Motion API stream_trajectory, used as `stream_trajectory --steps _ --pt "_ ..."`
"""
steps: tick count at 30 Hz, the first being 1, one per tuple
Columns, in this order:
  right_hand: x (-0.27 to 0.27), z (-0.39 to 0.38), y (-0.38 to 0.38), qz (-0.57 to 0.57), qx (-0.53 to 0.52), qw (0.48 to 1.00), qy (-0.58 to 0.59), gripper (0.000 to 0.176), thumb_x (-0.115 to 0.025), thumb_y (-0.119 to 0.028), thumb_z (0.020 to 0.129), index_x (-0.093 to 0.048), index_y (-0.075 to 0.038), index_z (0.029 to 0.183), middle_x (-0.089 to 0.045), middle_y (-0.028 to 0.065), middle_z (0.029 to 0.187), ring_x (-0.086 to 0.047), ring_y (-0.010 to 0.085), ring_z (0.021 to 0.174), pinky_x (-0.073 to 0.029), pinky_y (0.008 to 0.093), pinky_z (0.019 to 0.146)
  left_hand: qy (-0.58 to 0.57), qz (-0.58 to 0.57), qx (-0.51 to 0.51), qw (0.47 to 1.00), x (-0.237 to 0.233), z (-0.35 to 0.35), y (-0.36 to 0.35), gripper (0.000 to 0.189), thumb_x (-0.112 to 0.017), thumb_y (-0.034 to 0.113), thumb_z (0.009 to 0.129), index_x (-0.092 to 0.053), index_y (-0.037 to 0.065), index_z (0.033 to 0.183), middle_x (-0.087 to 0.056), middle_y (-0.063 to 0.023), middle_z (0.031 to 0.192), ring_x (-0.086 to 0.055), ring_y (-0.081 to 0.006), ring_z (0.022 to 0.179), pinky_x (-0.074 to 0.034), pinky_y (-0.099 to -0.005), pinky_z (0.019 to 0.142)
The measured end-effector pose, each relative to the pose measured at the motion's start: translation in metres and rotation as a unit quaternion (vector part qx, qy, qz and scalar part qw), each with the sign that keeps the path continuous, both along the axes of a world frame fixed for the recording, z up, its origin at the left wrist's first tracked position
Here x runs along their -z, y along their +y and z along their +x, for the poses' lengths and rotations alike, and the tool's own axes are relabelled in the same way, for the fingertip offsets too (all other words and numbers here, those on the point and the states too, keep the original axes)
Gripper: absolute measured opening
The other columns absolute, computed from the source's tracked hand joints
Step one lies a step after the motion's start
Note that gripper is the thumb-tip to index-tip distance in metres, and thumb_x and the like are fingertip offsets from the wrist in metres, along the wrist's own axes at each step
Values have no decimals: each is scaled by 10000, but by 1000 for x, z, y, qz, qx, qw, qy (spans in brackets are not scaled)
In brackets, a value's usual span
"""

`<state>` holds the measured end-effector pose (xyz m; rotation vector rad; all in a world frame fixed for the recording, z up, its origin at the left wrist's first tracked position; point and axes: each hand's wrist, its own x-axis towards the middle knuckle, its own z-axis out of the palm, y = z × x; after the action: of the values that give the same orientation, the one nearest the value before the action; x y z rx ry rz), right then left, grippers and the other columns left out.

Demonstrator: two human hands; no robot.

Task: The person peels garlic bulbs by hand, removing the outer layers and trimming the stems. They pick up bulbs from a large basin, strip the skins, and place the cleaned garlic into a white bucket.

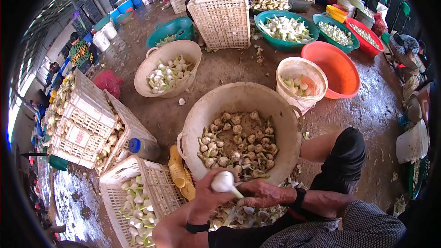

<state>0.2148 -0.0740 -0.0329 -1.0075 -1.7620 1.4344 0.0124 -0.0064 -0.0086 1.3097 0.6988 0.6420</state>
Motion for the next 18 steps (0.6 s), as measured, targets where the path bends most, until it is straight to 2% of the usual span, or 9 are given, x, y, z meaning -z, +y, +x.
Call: stream_trajectory --steps 2,4,6,8,9,11,14,16,18 --pt "4 -5 -3 -17 -3 998 67 445 -579 -408 951 -590 7 1112 -645 178 969 -640 291 872 -499 397 762 -207 -92 -108 968 -12 -11 6 600 -816 264 741 -553 38 1231 -628 -113 1134 -634 -219 978 -538 -366 852" --pt "4 -3 -3 -35 -36 998 39 437 -583 -403 949 -595 3 1109 -655 184 981 -649 307 867 -504 390 759 -316 -70 -286 902 -18 -34 15 627 -755 436 788 -537 37 1220 -612 -133 1163 -639 -242 926 -546 -372 798" --pt "17 -5 -5 8 -41 999 17 400 -572 -384 958 -600 -1 1070 -654 188 917 -654 301 829 -506 403 729 -485 -27 -285 826 -39 -62 31 745 -682 592 798 -499 27 1248 -593 -127 1179 -617 -214 910 -541 -347 769" --pt "31 -4 -7 10 -41 999 -2 380 -573 -372 959 -602 -5 1054 -648 191 886 -650 313 812 -504 413 716 -511 97 -182 835 -47 -99 41 845 -642 670 784 -478 20 1299 -584 -116 1172 -570 -190 873 -494 -308 720" --pt "36 -4 -8 11 -45 999 -23 361 -573 -360 960 -604 -9 1038 -641 195 854 -647 325 794 -501 422 704 -510 98 -181 835 -49 -110 40 845 -642 670 784 -478 20 1299 -584 -116 1172 -570 -190 873 -494 -308 720" --pt "40 -4 -8 19 -38 998 -35 345 -582 -351 952 -607 -14 1020 -636 198 838 -641 339 782 -497 430 692 -491 122 -319 802 -52 -128 34 848 -616 671 805 -477 21 1331 -572 -103 1168 -508 -148 816 -422 -267 670" --pt "59 -2 -12 12 -36 995 -88 315 -600 -332 931 -617 -23 990 -632 202 823 -632 359 770 -490 440 680 -479 124 -339 800 -54 -140 31 834 -605 653 831 -467 22 1359 -564 -95 1167 -462 -119 776 -358 -246 651" --pt "71 -2 -13 -5 -41 991 -125 302 -610 -322 918 -624 -26 979 -634 202 825 -629 367 770 -487 443 680 -492 111 -284 815 -58 -134 33 720 -600 597 868 -511 20 1291 -579 -93 1140 -467 -104 760 -380 -239 639" --pt "79 -3 -15 -22 -56 983 -171 285 -617 -312 899 -636 -33 950 -638 202 833 -628 364 786 -486 440 689 -384 96 -302 867 -55 -121 31 617 -597 550 890 -550 21 1204 -600 -88 1088 -498 -105 761 -430 -247 643"
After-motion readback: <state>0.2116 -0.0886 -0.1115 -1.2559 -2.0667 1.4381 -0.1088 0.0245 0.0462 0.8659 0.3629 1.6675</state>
